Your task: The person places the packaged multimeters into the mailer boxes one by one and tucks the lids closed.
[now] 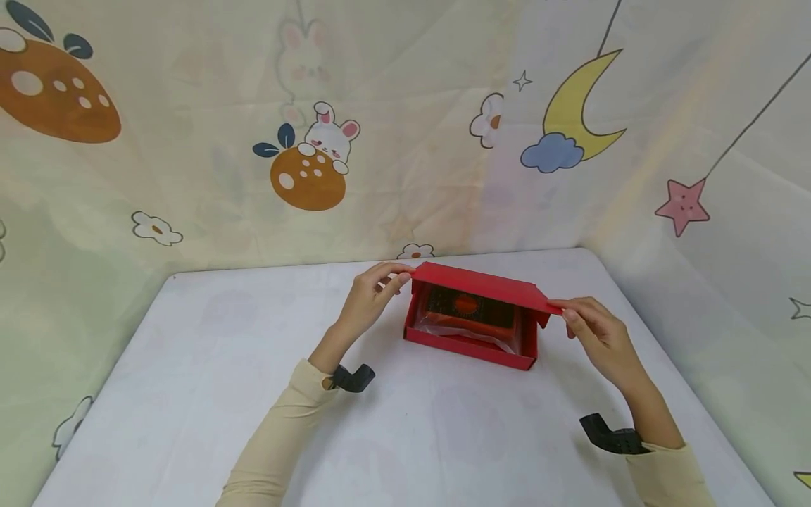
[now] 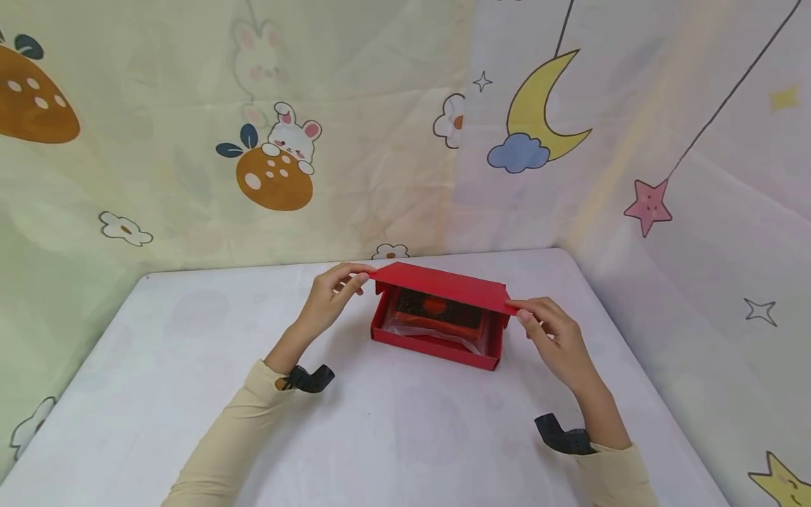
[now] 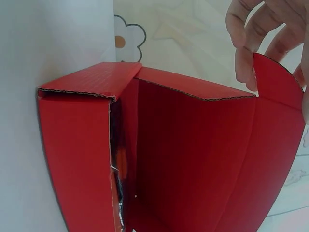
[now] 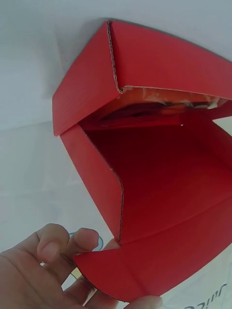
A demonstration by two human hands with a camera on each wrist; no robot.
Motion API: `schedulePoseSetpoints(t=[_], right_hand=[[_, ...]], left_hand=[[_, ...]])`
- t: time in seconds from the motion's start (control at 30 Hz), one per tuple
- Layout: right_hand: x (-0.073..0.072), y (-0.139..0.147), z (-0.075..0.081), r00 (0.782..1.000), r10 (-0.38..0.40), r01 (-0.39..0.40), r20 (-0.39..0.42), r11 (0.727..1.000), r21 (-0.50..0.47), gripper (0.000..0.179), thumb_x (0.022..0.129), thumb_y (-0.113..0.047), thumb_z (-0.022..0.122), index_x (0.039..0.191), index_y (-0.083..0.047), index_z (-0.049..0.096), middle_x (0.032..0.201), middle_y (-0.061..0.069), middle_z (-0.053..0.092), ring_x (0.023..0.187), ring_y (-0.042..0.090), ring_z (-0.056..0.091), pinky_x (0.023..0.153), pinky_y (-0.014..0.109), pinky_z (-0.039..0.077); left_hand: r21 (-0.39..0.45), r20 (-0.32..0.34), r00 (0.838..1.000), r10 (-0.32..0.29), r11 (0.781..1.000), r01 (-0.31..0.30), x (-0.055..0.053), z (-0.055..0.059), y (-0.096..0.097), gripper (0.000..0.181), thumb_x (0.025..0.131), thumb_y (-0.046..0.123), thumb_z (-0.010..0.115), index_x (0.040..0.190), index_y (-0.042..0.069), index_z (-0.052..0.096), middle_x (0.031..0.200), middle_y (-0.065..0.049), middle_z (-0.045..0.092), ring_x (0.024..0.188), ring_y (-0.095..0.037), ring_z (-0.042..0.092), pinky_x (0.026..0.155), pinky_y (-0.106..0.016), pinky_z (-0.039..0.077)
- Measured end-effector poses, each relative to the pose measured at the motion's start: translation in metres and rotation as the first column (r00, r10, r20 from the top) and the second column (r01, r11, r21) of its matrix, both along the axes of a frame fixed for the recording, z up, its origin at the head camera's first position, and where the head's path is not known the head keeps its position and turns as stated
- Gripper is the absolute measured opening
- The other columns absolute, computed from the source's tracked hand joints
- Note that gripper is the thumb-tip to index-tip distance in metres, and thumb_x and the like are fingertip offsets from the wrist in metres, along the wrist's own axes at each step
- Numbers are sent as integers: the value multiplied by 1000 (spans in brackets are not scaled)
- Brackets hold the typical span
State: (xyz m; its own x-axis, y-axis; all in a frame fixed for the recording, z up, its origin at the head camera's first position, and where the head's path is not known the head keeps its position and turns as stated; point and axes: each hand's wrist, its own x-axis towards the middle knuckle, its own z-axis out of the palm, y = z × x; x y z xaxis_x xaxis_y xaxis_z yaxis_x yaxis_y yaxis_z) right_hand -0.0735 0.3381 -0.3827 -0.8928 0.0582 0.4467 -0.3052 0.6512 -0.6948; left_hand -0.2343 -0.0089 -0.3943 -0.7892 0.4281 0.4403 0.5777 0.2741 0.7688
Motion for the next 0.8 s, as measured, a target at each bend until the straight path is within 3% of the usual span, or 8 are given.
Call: schedulePoseSetpoints(t=[0.13,0.37,0.57,0.8], right_hand=[[2,1,-1,1000,23,-23,3,1000,11,27,96,-1,55,120,-3,66,98,-9,56,77,12,51,55,21,43],[7,-1,-10,999,28,-27,-33,999,23,31,92,4,58,121,-3,67,105,-12,58,77,8,52,61,17,45],[11,-2,-17,999,21,-20,-34,999,32,34,90,6,60,122,-4,66,110,-15,58,82,5,52,62,16,46],[14,-2,-22,998,52,-51,-28,998,38,38,88,8,62,123,-4,66,115,-9,59,95,1,52,65,15,44]], left_hand=[[-15,-2,1000,4,1000,-4,3,-2,-2,25,96,26,63,117,13,70,110,-3,70,77,-15,62,68,-39,55],[-55,-19,1000,4,998,-5,7,-9,-6,26,96,27,63,119,16,69,112,0,69,82,-13,59,70,-29,49],[-74,-36,999,-13,997,11,10,-14,-10,26,96,27,63,119,17,70,112,1,68,91,-13,58,70,-28,49],[-100,-30,999,-34,995,31,15,-18,-16,27,95,31,63,119,20,70,114,3,67,92,-12,57,70,-27,50]])
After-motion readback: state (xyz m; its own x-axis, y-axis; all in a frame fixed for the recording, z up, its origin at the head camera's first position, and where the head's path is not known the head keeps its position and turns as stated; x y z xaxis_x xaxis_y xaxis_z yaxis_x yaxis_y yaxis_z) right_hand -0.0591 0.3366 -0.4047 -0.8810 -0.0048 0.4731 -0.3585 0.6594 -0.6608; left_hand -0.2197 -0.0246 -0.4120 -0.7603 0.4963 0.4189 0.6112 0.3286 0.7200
